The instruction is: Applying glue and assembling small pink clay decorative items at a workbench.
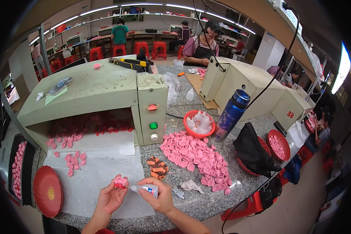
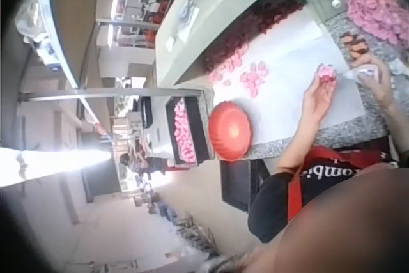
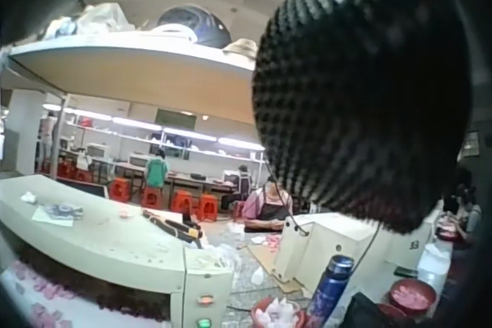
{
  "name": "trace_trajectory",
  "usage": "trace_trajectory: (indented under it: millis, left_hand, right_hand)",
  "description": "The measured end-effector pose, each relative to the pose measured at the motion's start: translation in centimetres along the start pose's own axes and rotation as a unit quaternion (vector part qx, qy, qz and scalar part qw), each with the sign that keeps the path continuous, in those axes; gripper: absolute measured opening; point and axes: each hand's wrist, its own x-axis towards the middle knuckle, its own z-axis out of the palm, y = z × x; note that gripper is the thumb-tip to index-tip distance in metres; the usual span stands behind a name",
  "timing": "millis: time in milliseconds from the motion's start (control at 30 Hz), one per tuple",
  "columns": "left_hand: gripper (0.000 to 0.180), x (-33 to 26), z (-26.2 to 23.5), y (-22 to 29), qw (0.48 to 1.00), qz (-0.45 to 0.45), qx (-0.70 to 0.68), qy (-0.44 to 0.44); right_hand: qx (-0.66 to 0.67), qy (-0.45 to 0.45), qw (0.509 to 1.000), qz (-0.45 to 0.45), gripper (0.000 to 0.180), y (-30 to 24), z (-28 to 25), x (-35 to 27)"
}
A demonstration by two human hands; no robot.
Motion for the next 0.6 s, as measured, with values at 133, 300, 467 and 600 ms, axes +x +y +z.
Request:
trace_trajectory:
  millis: [133,300,467,600]
  left_hand:
    - [0.030,0.8,0.5,0.3,1.000,-0.001,0.002,0.005]
    - [0.030,0.0,0.5,0.0,1.000,-0.009,0.002,0.006]
    - [0.030,0.0,-0.1,0.1,1.000,-0.007,0.006,0.016]
    - [0.030,-0.4,0.1,0.2,1.000,-0.002,0.007,0.002]
  right_hand:
    - [-0.005,-0.003,1.000,-0.015,0.019,0.1,-0.6,0.4]
    - [-0.013,-0.015,1.000,-0.021,0.017,0.2,-1.0,0.9]
    - [0.028,0.008,1.000,-0.008,0.015,0.5,-0.5,0.4]
    - [0.017,-0.010,0.999,-0.024,0.015,0.7,-0.6,0.4]
